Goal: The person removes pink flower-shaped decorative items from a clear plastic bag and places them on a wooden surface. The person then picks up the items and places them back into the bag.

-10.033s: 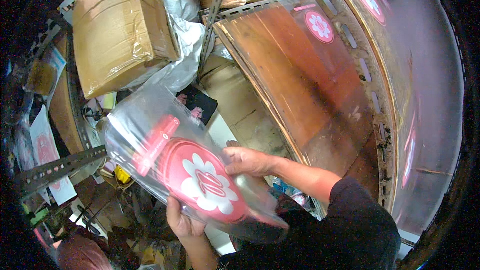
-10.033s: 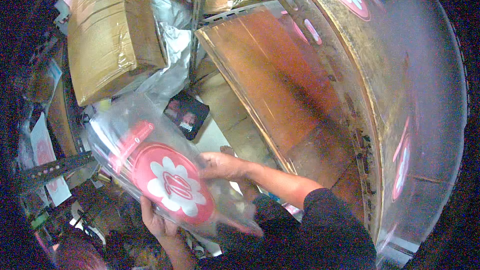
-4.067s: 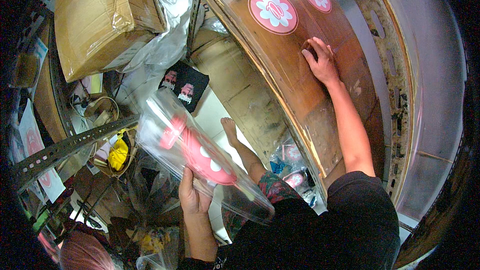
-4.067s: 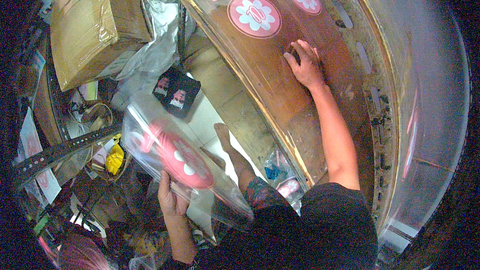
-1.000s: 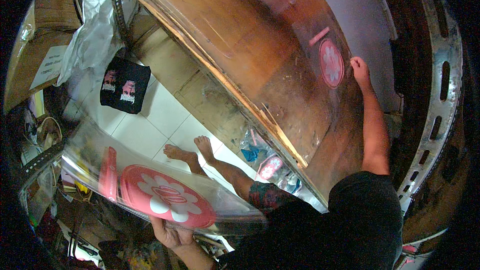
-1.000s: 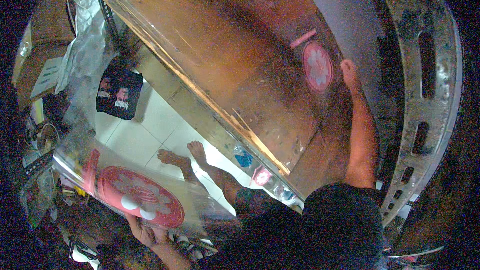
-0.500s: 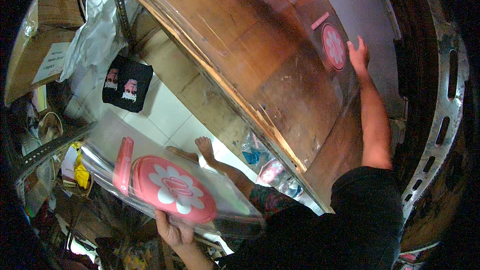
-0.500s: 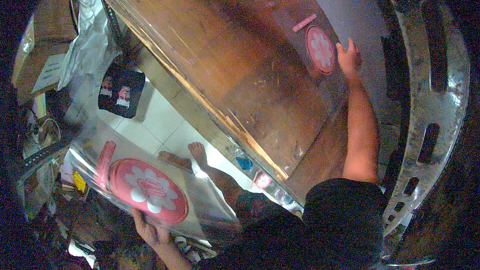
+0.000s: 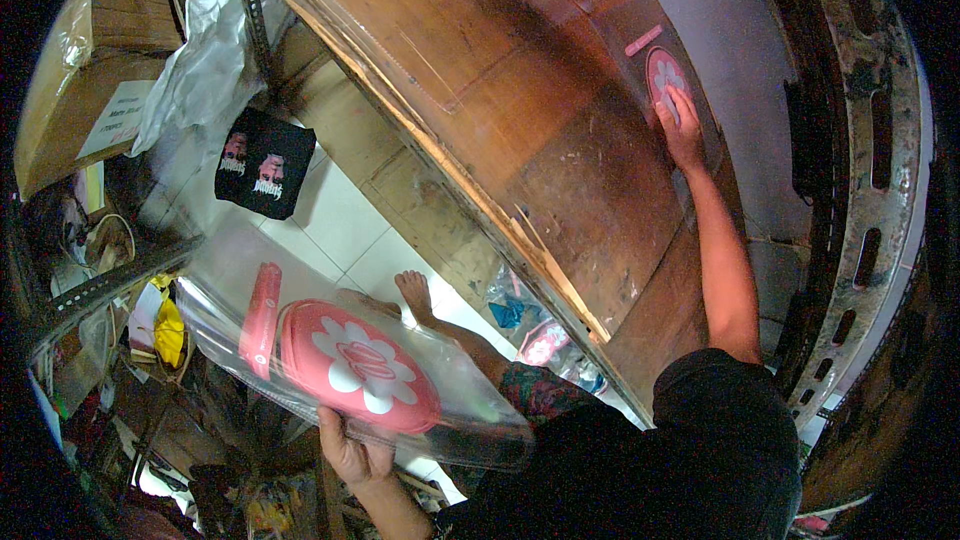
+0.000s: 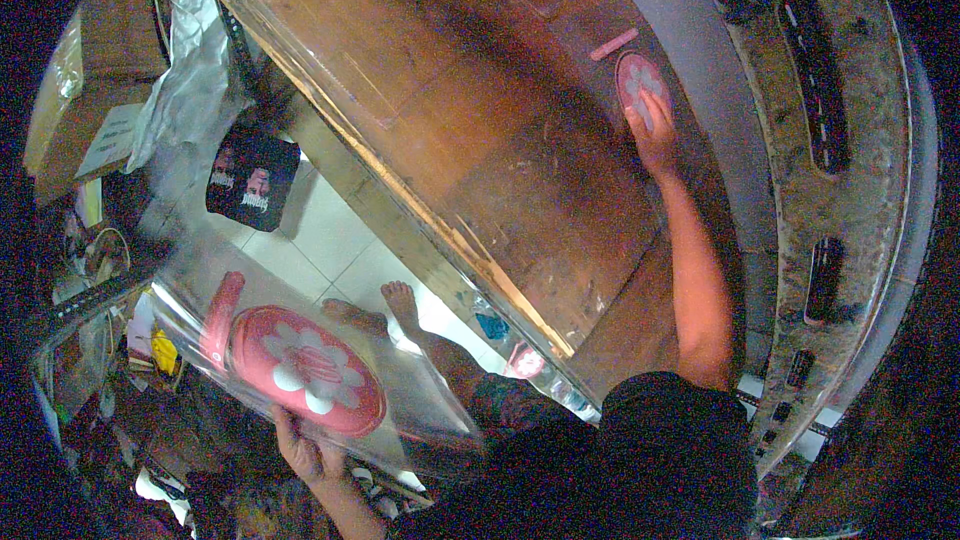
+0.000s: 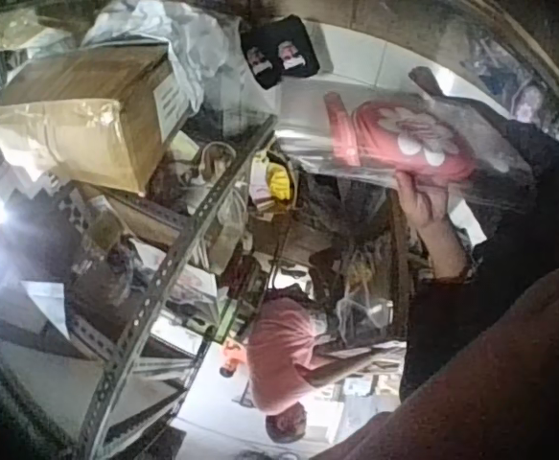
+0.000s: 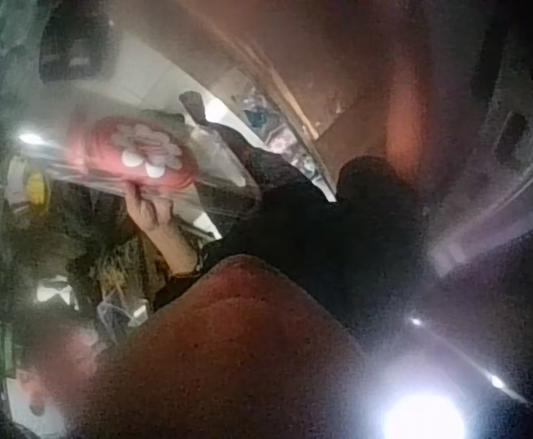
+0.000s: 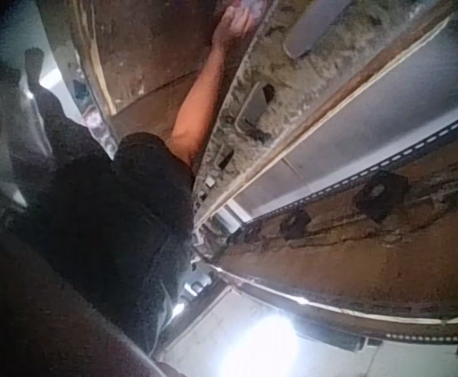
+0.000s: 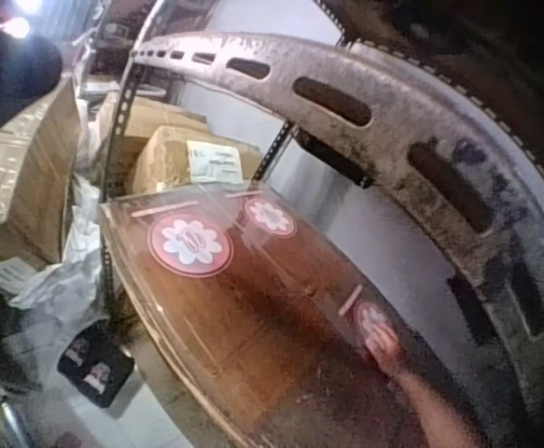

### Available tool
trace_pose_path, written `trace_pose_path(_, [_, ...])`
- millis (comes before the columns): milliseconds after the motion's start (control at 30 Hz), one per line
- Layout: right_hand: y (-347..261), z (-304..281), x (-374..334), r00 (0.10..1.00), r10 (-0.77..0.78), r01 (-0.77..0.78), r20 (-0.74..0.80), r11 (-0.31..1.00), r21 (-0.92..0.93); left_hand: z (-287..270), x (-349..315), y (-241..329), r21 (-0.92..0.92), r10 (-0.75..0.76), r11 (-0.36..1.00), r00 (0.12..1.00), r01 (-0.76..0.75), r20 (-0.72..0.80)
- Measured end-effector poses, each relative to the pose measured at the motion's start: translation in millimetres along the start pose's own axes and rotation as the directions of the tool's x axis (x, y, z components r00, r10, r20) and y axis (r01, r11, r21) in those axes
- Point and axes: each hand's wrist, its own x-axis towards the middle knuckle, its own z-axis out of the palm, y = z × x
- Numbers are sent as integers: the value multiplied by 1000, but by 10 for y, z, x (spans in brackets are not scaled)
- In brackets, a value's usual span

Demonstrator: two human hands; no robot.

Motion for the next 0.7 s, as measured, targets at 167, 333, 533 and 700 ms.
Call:
trace_pose_path(167, [-48,10,103,998,-64,64,-4,998,9,52,-3,-37,5,20,1000,999,-20,-28])
trace_pose_path(333, [-58,-37,107,994,-107,107,-7,994,3,78,4,-37,7,24,1000,1000,-25,2])
trace_pose_path(533, [-20,-90,119,989,-148,147,21,988,54,37,6,-51,13,36,999,999,-36,-18])
trace_pose_path(700, [57,-102,104,977,-211,210,24,976,51,43,7,-54,-4,35,999,999,-35,-19])
